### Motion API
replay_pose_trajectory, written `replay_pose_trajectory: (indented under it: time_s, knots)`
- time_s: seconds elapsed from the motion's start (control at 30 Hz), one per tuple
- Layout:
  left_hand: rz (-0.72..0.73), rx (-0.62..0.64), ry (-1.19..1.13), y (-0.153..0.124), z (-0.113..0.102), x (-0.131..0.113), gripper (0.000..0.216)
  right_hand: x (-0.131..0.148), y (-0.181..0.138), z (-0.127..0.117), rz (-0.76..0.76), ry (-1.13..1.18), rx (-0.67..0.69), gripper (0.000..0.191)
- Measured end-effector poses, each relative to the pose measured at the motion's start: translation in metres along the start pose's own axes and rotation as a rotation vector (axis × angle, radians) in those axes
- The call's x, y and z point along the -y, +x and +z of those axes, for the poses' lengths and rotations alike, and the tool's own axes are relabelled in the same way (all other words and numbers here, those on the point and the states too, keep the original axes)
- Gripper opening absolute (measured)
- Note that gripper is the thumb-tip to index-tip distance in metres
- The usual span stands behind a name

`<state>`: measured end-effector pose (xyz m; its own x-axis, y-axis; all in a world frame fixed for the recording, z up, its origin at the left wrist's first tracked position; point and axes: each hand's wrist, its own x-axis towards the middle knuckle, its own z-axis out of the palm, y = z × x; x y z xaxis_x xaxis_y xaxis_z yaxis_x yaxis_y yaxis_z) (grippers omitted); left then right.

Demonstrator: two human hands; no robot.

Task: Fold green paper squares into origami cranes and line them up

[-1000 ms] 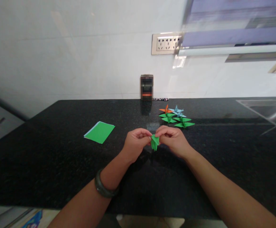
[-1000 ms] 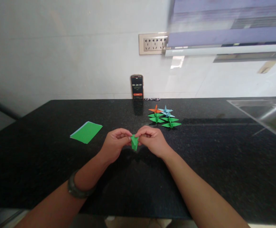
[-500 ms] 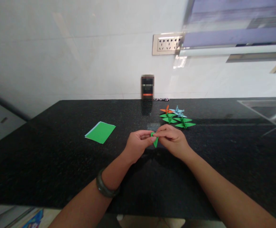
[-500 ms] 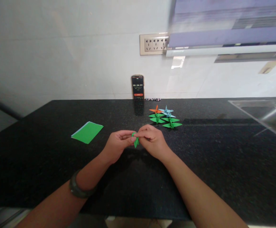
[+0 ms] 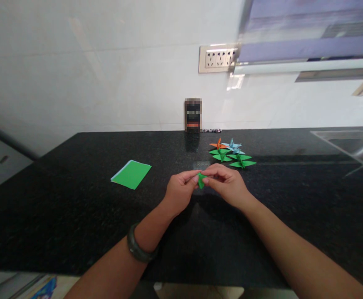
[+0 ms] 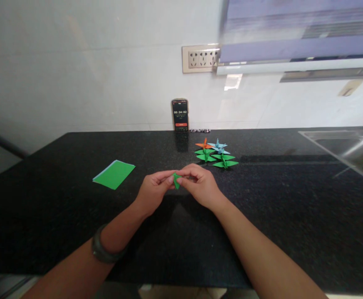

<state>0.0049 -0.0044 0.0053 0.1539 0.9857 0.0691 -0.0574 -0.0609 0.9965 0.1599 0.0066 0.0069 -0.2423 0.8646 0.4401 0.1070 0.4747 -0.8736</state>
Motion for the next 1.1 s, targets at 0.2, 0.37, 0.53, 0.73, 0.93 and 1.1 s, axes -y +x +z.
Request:
replay_pose_trajectory:
  time_s: [0.2,0.37,0.53,0.73,0.93,1.1]
  knots:
    - [0.016,0.027,-0.033,0.000,0.000,0.001,0.034,-0.002,0.000,0.000,0.015,0.031,-0.024,0.009]
    - [-0.002,-0.006,-0.108,0.001,0.002,0.004,0.036,0.000,0.000,0.001,0.088,0.062,-0.069,0.010]
    - [0.070,-0.069,0.110,0.001,0.001,0.004,0.025,0.002,-0.001,0.005,0.142,0.059,-0.067,0.012]
    - [0.246,0.011,0.438,-0.005,-0.004,-0.005,0.041,0.005,0.001,0.004,0.363,0.082,0.048,0.027]
    - [0.252,0.038,0.443,-0.005,-0.004,-0.005,0.040,0.006,0.000,0.004,0.326,0.042,0.064,0.030]
    - [0.016,0.055,0.136,-0.002,0.001,0.003,0.035,0.004,-0.001,0.008,0.281,0.011,-0.164,0.029]
